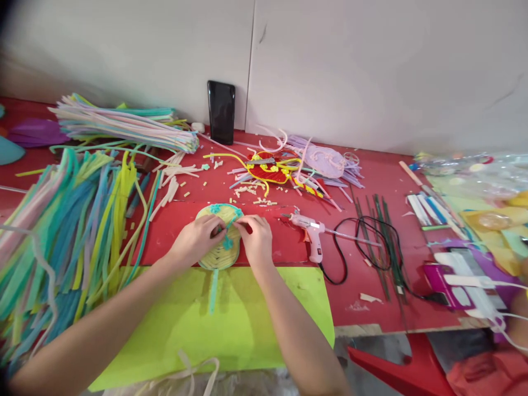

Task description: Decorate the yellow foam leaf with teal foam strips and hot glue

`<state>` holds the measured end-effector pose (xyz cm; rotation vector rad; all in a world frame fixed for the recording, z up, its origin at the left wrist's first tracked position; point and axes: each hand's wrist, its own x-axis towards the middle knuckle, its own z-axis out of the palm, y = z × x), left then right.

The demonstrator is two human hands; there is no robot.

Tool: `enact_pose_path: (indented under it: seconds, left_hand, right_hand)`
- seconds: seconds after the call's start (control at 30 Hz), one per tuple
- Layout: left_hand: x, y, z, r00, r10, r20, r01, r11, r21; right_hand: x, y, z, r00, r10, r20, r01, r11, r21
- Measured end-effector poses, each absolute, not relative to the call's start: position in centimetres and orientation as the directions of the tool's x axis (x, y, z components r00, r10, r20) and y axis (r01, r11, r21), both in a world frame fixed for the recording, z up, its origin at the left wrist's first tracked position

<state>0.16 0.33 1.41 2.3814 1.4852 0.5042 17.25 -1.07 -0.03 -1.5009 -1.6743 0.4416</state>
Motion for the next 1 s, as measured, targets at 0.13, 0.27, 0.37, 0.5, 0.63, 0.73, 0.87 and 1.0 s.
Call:
enact_pose_path:
  seconds: [0.13, 0.27, 0.37, 0.5, 0.63, 0.73, 0.87, 1.0]
  left_hand:
    - [0.44, 0.50, 1.08, 0.385, 0.904, 0.185, 0.810, -0.427, 0.401]
    - [0.58, 0.86, 1.07, 0.435, 0.870, 0.235, 0.774, -0.494, 0.397]
    - [0.55, 1.02, 1.14, 0.465, 0.848, 0.254, 0.752, -0.530, 0.392]
    - [0.45, 1.07, 1.13, 0.477, 0.843, 0.246, 0.751, -0.537, 0.384]
    - [0.49, 1.10, 1.15, 0.477, 0.846, 0.238, 0.757, -0.533, 0.378]
    - [0.58, 1.09, 1.22, 0.470, 0.848, 0.246, 0.758, -0.530, 0.380]
    - [0.72, 1.12, 1.21, 0.464, 0.848, 0.256, 0.747, -0.530, 0.403]
    - [0.93, 1.29, 1.15, 0.439, 0.867, 0.235, 0.761, -0.498, 0.417]
  right_hand:
    - [17.47, -1.14, 0.18, 0.046, 0.943, 0.328, 0.656, 0.219, -0.722]
    - [17.49, -1.06, 0.31, 0.054, 0.947, 0.317, 0.661, 0.204, -0.722]
    - [17.47, -1.06, 0.32, 0.057, 0.949, 0.310, 0.672, 0.193, -0.715]
    - [17.34, -1.15, 0.07, 0.030, 0.944, 0.329, 0.690, 0.219, -0.690]
    - [17.18, -1.19, -0.27, 0.000, 0.937, 0.350, 0.714, 0.246, -0.656]
    - [17.13, -1.20, -0.25, -0.020, 0.938, 0.347, 0.742, 0.247, -0.623]
    - [17.21, -1.28, -0.14, -0.054, 0.935, 0.350, 0.768, 0.262, -0.584]
    - [17.10, -1.32, -0.33, -0.054, 0.936, 0.347, 0.777, 0.258, -0.575]
